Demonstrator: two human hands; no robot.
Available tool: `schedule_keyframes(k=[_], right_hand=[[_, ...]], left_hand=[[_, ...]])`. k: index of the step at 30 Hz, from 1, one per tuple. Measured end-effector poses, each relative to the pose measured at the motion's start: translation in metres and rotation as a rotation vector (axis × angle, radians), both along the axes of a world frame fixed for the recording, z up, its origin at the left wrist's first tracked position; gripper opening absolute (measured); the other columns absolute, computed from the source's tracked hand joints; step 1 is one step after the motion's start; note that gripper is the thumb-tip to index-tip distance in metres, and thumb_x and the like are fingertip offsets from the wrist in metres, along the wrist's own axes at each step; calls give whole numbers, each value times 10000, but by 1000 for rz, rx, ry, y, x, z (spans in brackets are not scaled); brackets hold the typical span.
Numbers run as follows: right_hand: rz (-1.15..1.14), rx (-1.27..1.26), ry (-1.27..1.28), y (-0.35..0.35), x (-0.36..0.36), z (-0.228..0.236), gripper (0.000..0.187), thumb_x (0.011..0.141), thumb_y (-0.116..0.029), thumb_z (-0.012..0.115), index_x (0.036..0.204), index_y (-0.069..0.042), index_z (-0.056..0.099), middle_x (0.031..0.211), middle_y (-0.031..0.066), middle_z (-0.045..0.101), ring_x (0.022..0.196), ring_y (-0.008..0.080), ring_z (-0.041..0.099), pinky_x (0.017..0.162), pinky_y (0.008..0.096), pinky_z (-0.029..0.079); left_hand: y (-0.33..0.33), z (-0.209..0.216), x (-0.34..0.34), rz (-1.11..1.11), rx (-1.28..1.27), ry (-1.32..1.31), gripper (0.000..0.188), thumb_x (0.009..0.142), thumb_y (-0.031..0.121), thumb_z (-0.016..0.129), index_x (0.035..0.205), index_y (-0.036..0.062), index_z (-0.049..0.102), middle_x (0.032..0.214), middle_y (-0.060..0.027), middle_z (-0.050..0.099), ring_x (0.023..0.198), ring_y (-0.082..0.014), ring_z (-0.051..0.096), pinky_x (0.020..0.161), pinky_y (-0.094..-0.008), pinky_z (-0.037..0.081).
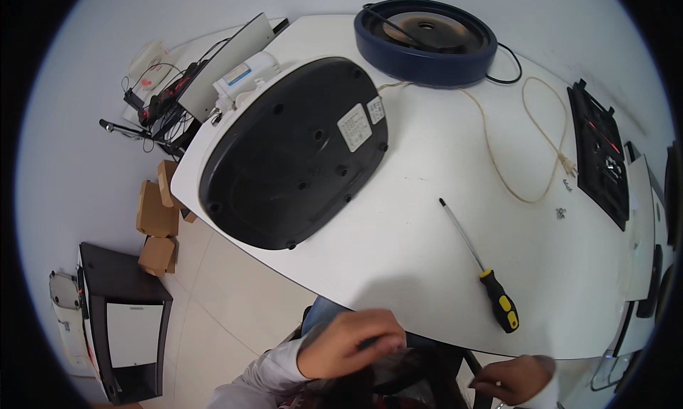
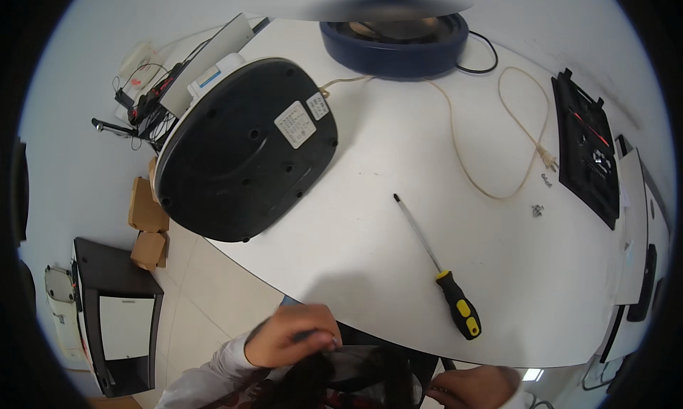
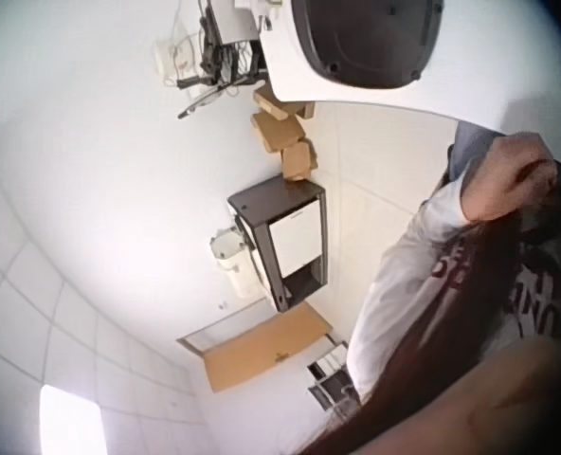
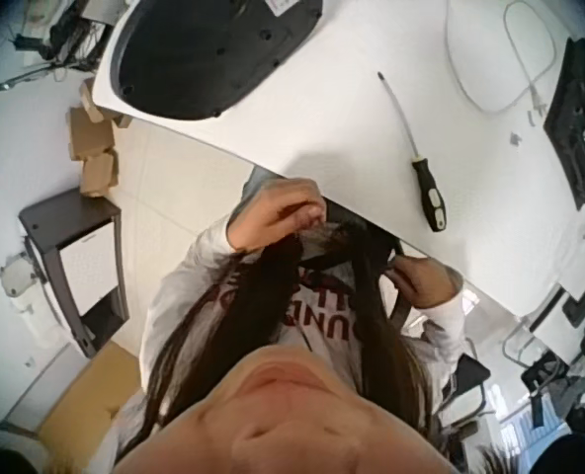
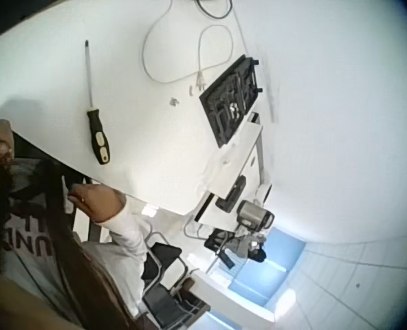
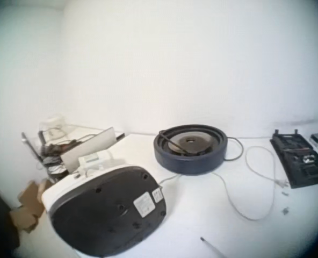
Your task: The person uses a screwdriver to fasten screws into the underside of a black plastic device base. They repeatedly pick up screws, align them with screw holes, and tighten them while holding the device steady.
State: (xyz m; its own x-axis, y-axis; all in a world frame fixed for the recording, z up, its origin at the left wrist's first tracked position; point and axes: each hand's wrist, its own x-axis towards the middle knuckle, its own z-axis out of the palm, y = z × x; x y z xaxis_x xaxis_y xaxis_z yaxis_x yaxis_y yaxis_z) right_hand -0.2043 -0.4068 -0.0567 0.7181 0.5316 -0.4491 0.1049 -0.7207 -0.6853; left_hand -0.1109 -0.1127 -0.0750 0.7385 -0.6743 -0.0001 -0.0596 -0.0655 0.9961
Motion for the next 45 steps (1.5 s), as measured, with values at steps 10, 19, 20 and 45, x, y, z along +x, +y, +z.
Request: schedule_keyframes(k=[10, 19, 20, 45], right_hand=[[-646, -231, -717, 15, 43, -18, 467, 681, -112, 745, 1098, -19, 557, 1010, 125, 531, 847, 286, 553, 741, 353, 479], [-707, -140, -757, 16, 38, -40, 445, 611, 38, 678, 1039, -48, 592, 1009, 104, 557, 919, 305, 534, 781, 376, 467], [-722, -128, -787, 15, 38, -41, 459, 600, 61, 662, 1040, -49, 592, 1015, 104, 560, 932, 309, 529, 795, 381, 461], [-784, 11, -762, 5, 36, -52, 374, 684, 34, 602, 1054, -19, 581, 1033, 127, 551, 980, 318, 488, 858, 401, 415]], left_hand=[[-29, -22, 40, 534, 138, -230, 91, 820, 15, 645, 905, 27, 676, 811, -58, 652, 682, -114, 571, 582, -233, 435], [-34, -46, 47, 600, 12, -153, 145, 791, -6, 676, 917, 65, 677, 888, -28, 665, 762, -77, 583, 557, -188, 419], [-34, -46, 47, 597, 2, -145, 151, 793, -9, 673, 925, 64, 674, 893, -30, 664, 776, -80, 587, 562, -188, 423], [-35, -45, 49, 591, 49, -191, 157, 815, -21, 627, 936, 56, 691, 921, -53, 637, 733, -90, 564, 564, -186, 436]])
